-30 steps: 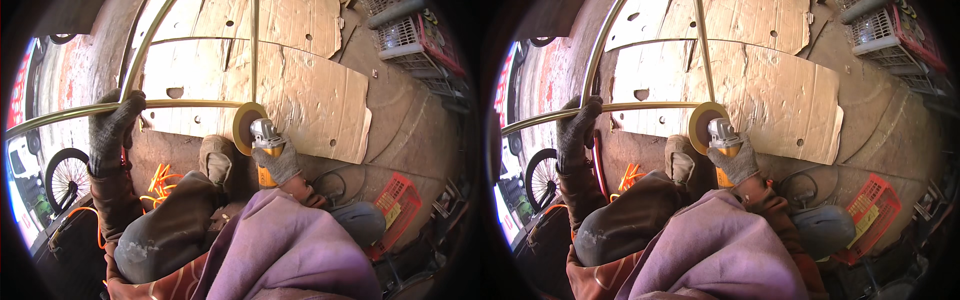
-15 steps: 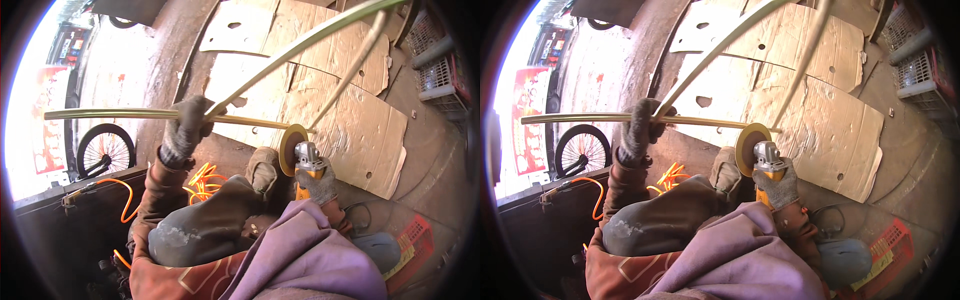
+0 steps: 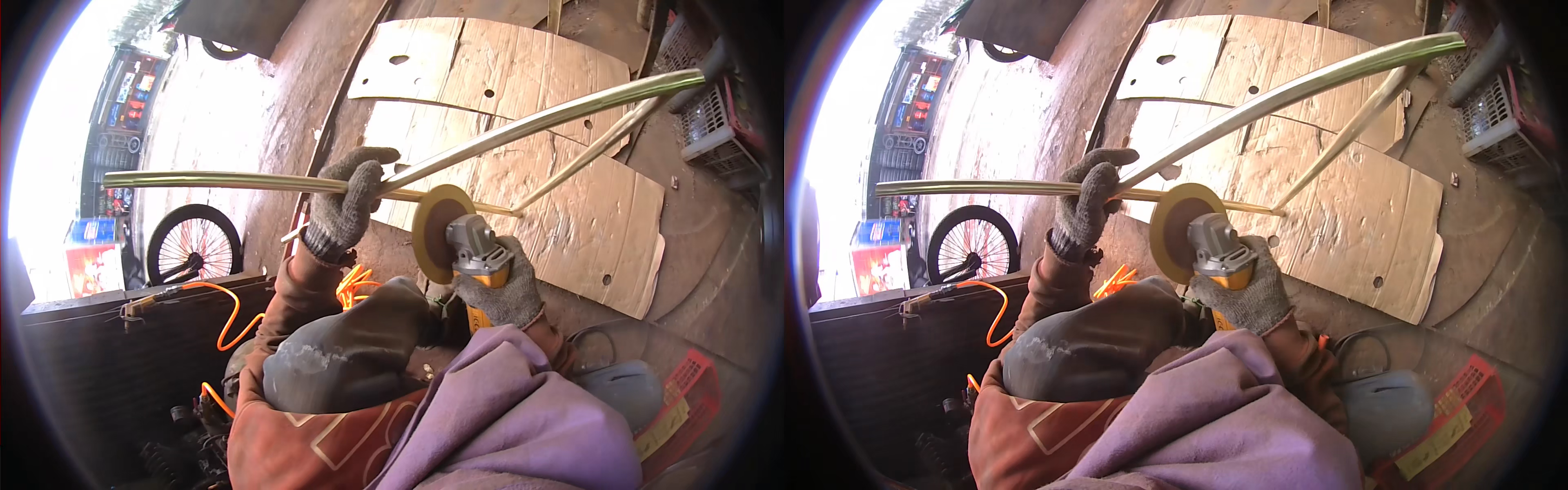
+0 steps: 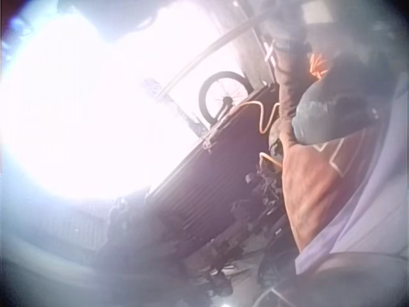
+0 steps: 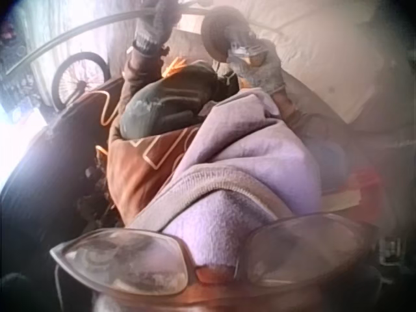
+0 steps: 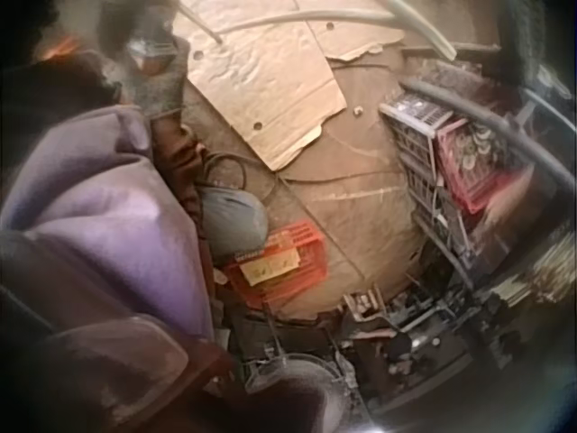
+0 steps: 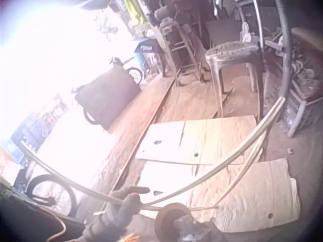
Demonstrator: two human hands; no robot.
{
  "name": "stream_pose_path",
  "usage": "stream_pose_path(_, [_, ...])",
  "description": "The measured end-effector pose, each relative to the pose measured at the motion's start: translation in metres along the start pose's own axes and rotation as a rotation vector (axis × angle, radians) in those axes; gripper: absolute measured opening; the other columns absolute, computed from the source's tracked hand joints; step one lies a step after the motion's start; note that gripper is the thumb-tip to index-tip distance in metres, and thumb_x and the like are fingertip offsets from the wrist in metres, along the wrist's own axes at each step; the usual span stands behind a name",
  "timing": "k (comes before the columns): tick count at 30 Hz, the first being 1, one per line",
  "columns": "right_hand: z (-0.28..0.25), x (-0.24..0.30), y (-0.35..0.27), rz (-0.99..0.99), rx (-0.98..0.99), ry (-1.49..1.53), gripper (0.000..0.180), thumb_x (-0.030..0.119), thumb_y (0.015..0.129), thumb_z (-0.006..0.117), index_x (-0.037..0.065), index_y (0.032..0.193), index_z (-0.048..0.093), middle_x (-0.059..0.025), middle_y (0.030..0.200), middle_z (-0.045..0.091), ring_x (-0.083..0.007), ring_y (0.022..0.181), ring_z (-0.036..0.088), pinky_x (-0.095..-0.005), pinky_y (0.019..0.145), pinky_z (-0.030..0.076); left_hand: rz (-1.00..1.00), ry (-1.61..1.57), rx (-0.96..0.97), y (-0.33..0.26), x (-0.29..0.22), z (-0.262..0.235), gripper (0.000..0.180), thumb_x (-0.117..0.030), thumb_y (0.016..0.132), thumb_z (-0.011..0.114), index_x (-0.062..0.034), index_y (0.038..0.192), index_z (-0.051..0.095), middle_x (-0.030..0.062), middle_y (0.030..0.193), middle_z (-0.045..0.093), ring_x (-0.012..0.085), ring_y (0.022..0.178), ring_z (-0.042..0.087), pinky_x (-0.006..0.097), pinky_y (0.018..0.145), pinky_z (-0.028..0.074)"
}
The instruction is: The person is using a handheld power grinder to smooth the surfaces and joints of a metal chair frame. They hold the metal frame by hand, rotating it on a piece of cardboard on the floor while applying the grinding disc to various sections.
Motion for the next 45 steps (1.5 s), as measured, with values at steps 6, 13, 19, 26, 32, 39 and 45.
stream_pose_path(6, [0.007, 0.025, -0.003, -0.013, 0.034, 0.091, 0.075, 0.023, 0.070, 0.098, 0.003, 0.124, 0.048, -0.0115, 0.112, 0.069, -0.0172, 0.101, 0.069, -0.0326, 0.087, 0.057, 0.125, 0.001, -0.015, 0.007, -0.019, 0.000, 0.049, -0.037, 0.103, 0.052, 0.0041, 0.123, 0.068, 0.0025, 0.078, 0.060, 0.0108, 0.066, 0.056, 0.027, 0.063, 0.049])
stream_pose_path(13, [-0.019, 0.003, -0.020, 0.098, -0.114, 0.114, 0.067, 0.017, 0.071, 0.094, 0.002, 0.122, 0.053, -0.0108, 0.109, 0.070, -0.0169, 0.097, 0.070, -0.0334, 0.084, 0.059, 0.291, -0.894, -0.152, 0.024, -0.129, -0.133, 0.054, -0.045, 0.110, 0.041, -0.0179, 0.064, 0.045, -0.0031, 0.060, 0.033, 0.0130, 0.052, 0.032, 0.032, 0.052, 0.031])
stream_pose_path(19, [-0.016, -0.002, -0.011, 0.073, -0.082, 0.069, 0.060, 0.015, 0.072, 0.092, 0.002, 0.117, 0.056, -0.0100, 0.105, 0.071, -0.0153, 0.092, 0.071, -0.0317, 0.080, 0.060, 0.211, -0.768, -0.231, 0.016, -0.131, -0.139, 0.064, -0.054, 0.109, 0.041, -0.0196, 0.056, 0.032, -0.0041, 0.052, 0.023, 0.0137, 0.045, 0.022, 0.033, 0.046, 0.024])
stream_pose_path(26, [-0.004, 0.023, -0.015, -0.013, 0.009, 0.233, 0.058, 0.019, 0.074, 0.092, 0.003, 0.116, 0.056, -0.0110, 0.105, 0.071, -0.0168, 0.092, 0.071, -0.0329, 0.080, 0.058, 0.285, -0.730, -0.059, 0.004, -0.152, -0.123, 0.064, -0.051, 0.111, 0.038, -0.0176, 0.056, 0.038, -0.0031, 0.051, 0.027, 0.0134, 0.043, 0.024, 0.033, 0.046, 0.026])
stream_pose_path(32, [-0.008, 0.043, -0.021, -0.061, 0.036, 0.293, 0.061, 0.025, 0.074, 0.092, 0.002, 0.118, 0.056, -0.0136, 0.107, 0.070, -0.0189, 0.099, 0.070, -0.0353, 0.085, 0.057, 0.324, -0.702, 0.066, 0.005, -0.167, -0.106, 0.064, -0.051, 0.111, 0.035, -0.0170, 0.057, 0.040, -0.0034, 0.050, 0.028, 0.0129, 0.040, 0.024, 0.033, 0.043, 0.026])
stream_pose_path(39, [-0.012, 0.043, -0.024, -0.049, 0.043, 0.230, 0.064, 0.029, 0.074, 0.092, 0.001, 0.119, 0.055, -0.0150, 0.110, 0.070, -0.0209, 0.101, 0.070, -0.0365, 0.088, 0.057, 0.338, -0.734, 0.199, -0.001, -0.174, -0.094, 0.064, -0.048, 0.112, 0.027, -0.0175, 0.057, 0.037, -0.0013, 0.052, 0.029, 0.0152, 0.042, 0.026, 0.035, 0.046, 0.029])
stream_pose_path(45, [-0.015, 0.043, -0.024, -0.060, 0.003, 0.125, 0.063, 0.028, 0.074, 0.092, 0.000, 0.117, 0.054, -0.0137, 0.106, 0.070, -0.0205, 0.095, 0.071, -0.0347, 0.084, 0.058, 0.302, -0.751, -0.118, 0.001, -0.169, -0.095, 0.061, -0.049, 0.111, 0.037, -0.0191, 0.058, 0.038, -0.0039, 0.051, 0.030, 0.0121, 0.041, 0.027, 0.032, 0.041, 0.027])
Point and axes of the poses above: each hand's wrist, its own y-axis towards the middle knuckle, its own z-axis out of the palm, x = y × z, the point moved 9 cm from there along y, towards the middle knuckle
